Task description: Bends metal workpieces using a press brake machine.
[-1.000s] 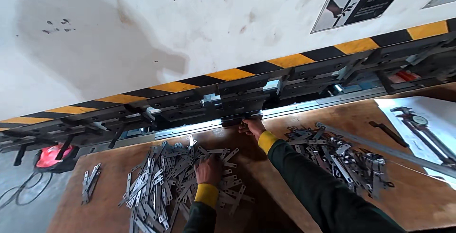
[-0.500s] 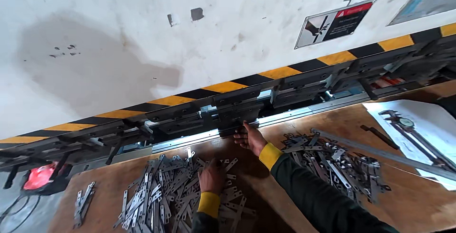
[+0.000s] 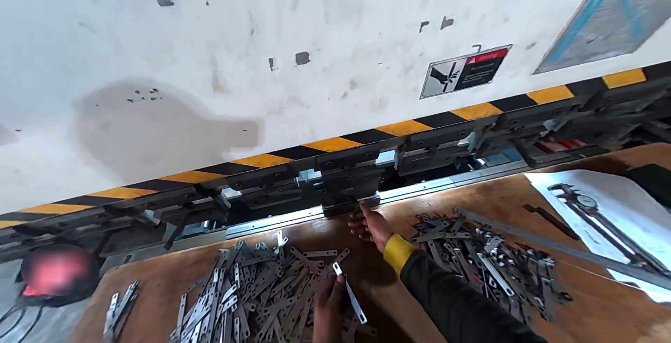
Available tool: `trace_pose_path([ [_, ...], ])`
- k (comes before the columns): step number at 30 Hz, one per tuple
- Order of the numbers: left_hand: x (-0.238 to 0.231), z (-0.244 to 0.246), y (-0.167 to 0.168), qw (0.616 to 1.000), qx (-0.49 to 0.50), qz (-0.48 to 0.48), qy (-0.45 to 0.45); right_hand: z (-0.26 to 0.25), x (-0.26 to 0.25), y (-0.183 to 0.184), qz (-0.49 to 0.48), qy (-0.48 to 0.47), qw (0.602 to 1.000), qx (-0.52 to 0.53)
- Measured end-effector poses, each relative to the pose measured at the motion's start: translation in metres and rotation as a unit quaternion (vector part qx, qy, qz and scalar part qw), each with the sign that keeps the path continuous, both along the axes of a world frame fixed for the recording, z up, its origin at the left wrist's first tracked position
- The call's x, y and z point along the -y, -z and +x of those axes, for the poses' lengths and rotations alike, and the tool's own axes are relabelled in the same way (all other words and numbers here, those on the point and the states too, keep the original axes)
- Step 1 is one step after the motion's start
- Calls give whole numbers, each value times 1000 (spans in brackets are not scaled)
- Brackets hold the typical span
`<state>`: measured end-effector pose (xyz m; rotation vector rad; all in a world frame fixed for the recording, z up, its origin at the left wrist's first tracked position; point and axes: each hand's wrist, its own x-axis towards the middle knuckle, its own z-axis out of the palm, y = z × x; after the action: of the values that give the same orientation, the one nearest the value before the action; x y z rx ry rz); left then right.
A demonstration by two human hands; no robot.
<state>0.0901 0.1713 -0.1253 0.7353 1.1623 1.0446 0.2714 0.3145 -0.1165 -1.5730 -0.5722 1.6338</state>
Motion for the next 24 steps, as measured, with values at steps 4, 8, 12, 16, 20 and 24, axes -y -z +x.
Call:
trace_pose_path([
  [4,20,2,9,998,49,-36,-35,-2,-20,-4,-20,30,999,9],
  [8,32,-10,20,997,49,-25,-51,-3,-27,-5,-12,42,999,18],
  [12,40,-17,29,995,61,-18,-83,-3,-27,-8,-3,38,999,36],
  [16,42,-20,29,990,87,5,-113,-5,-28,-4,0,50,998,48],
  [20,42,-22,19,988,98,18,-116,-5,-26,-4,2,107,993,54],
  [24,39,-21,7,986,106,33,-121,18,-20,6,48,248,967,41],
])
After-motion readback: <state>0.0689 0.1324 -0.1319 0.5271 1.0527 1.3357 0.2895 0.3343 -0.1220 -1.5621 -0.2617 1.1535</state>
